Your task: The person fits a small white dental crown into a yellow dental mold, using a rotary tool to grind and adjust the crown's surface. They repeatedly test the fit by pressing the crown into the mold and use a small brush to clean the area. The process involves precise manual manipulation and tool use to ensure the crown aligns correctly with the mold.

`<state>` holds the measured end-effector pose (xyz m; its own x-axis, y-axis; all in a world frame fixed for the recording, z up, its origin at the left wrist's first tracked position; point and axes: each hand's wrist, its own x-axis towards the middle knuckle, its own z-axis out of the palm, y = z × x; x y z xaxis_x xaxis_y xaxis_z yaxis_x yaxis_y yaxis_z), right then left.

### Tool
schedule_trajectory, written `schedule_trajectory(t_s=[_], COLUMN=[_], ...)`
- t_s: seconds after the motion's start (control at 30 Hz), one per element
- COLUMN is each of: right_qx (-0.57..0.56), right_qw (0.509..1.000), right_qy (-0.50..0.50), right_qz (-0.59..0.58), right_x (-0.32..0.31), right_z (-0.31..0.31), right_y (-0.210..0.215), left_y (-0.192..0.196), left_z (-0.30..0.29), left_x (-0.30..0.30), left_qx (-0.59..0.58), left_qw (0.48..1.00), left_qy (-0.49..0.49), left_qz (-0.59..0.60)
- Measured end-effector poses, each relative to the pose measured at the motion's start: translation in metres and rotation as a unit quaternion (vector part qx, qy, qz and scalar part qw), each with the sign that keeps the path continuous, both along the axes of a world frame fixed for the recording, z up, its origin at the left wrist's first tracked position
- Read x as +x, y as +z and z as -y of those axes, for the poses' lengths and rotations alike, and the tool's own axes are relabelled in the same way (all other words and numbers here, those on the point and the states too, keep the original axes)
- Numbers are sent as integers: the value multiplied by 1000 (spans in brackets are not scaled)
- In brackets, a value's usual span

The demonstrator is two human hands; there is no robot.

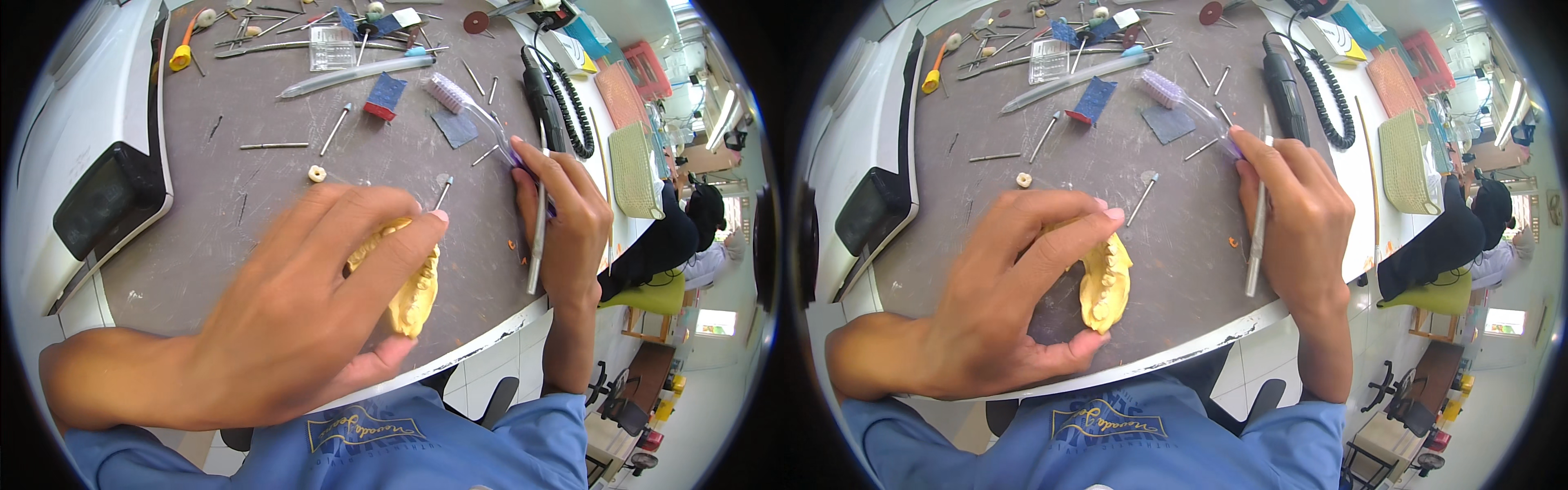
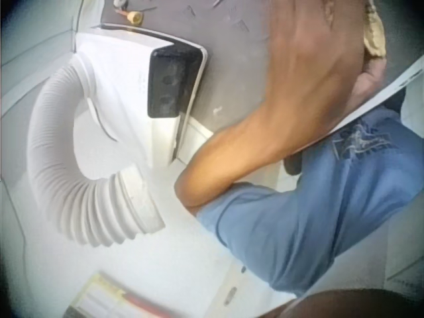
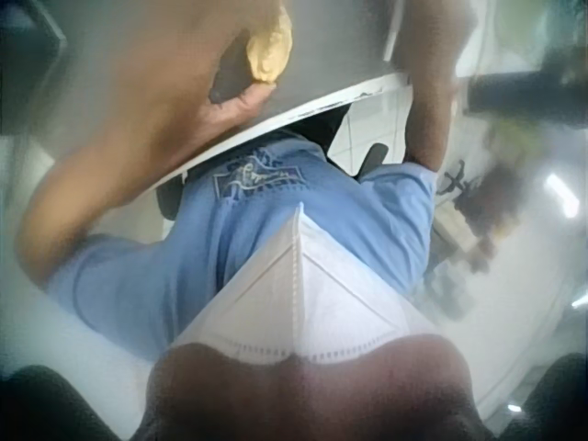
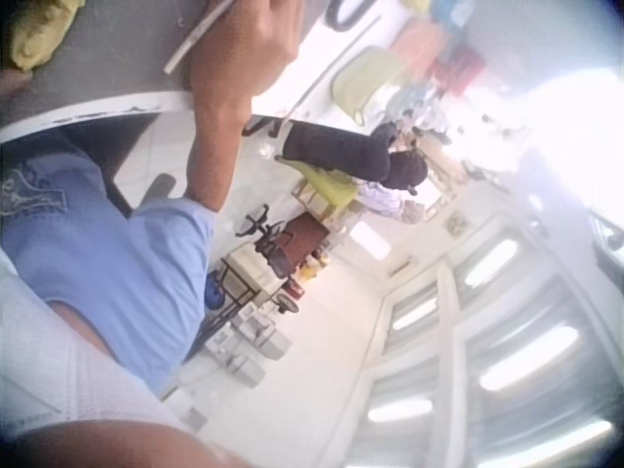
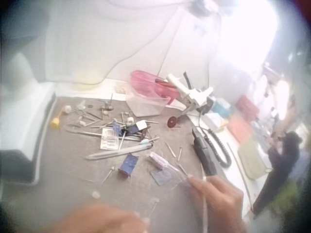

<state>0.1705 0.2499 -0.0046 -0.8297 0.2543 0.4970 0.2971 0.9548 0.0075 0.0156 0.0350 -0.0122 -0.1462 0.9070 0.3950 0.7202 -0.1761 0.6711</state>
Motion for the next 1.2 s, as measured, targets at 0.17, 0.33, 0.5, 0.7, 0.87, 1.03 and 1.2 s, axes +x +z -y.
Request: schedule_trajectory(t_s=[0.17, 0.33, 0.5, 0.7, 0.87, 1.03, 1.2], right_qx=[-118, -231, -170, -177, -165, -42, -81], right_qw=[987, 967, 981, 978, 982, 995, 991], right_qy=[61, 80, 66, 74, 52, 39, 89], right_qz=[-92, -68, 63, 86, 75, 80, 54], right_x=[25, 69, 77, 52, 66, 94, 75], right_z=[12, 46, 56, 75, 73, 66, 70], right_y=[16, 28, 40, 38, 35, 58, 46], left_y=[-5, -9, -9, -6, -5, -5, -3], left_z=[0, 2, -2, -2, 0, -3, -2], left_x=[1, 0, 0, -1, -2, 0, 0], left_qx=[6, 18, 27, 35, 31, 47, 54], left_qw=[1000, 999, 999, 999, 999, 999, 998], left_qy=[-11, -8, -10, -12, -8, -11, -3], left_qz=[24, 30, 16, -3, 7, 10, -21])
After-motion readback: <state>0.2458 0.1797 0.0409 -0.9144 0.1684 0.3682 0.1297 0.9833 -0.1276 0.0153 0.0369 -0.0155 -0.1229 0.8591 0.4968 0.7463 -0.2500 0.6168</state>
